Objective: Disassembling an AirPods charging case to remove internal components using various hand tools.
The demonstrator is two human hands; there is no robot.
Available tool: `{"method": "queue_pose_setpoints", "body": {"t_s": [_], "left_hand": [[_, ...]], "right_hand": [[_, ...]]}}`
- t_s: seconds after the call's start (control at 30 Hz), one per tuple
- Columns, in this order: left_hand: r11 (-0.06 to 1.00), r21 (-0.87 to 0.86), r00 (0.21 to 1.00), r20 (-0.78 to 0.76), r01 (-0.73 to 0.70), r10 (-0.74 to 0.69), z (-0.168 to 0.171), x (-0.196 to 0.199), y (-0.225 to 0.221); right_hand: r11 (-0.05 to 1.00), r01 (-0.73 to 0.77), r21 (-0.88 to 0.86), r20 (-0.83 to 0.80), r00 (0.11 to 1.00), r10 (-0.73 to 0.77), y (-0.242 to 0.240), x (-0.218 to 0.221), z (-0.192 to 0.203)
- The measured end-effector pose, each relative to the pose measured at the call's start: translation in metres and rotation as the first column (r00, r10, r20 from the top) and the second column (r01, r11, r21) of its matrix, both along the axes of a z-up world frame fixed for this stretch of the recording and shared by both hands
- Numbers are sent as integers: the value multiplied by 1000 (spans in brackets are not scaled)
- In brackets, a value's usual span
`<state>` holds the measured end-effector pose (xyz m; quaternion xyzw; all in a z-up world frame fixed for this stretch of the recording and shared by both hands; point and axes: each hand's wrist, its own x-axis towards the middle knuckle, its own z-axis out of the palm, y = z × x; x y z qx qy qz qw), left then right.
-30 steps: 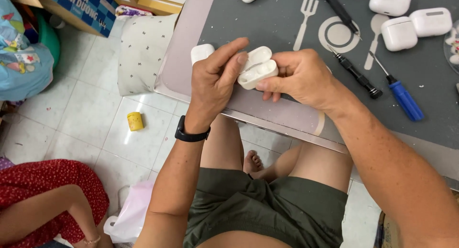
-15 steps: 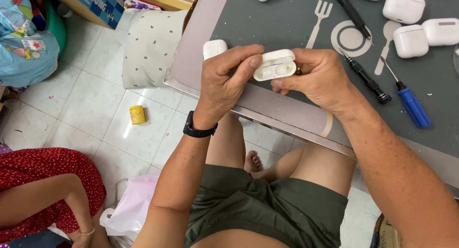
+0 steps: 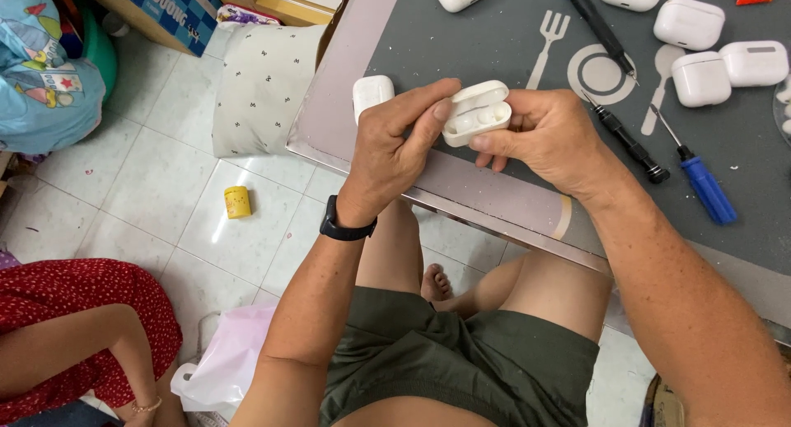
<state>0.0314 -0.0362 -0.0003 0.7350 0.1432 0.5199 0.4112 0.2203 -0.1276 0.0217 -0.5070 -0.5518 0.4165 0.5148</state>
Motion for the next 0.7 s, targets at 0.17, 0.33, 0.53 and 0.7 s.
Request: {"method": "queue_pose_setpoints", "body": {"t_s": [0.17, 0.33, 0.53, 0.7], "left_hand": [[998, 29, 998, 10, 63, -63, 19, 0, -5], [999, 25, 999, -22, -24, 25, 16, 2, -7], [827, 175, 842, 19, -534, 539, 15, -13, -1], [795, 221, 752, -261, -564, 606, 2, -21, 12]], "right_hand": [[1000, 14, -20, -32, 999, -15, -1, 0, 7], [999, 28, -36, -23, 999, -28, -2, -1, 7], [954, 185, -234, 113, 980, -163, -1, -8, 26], [922, 252, -295, 200, 960, -199, 1, -15, 35]]}}
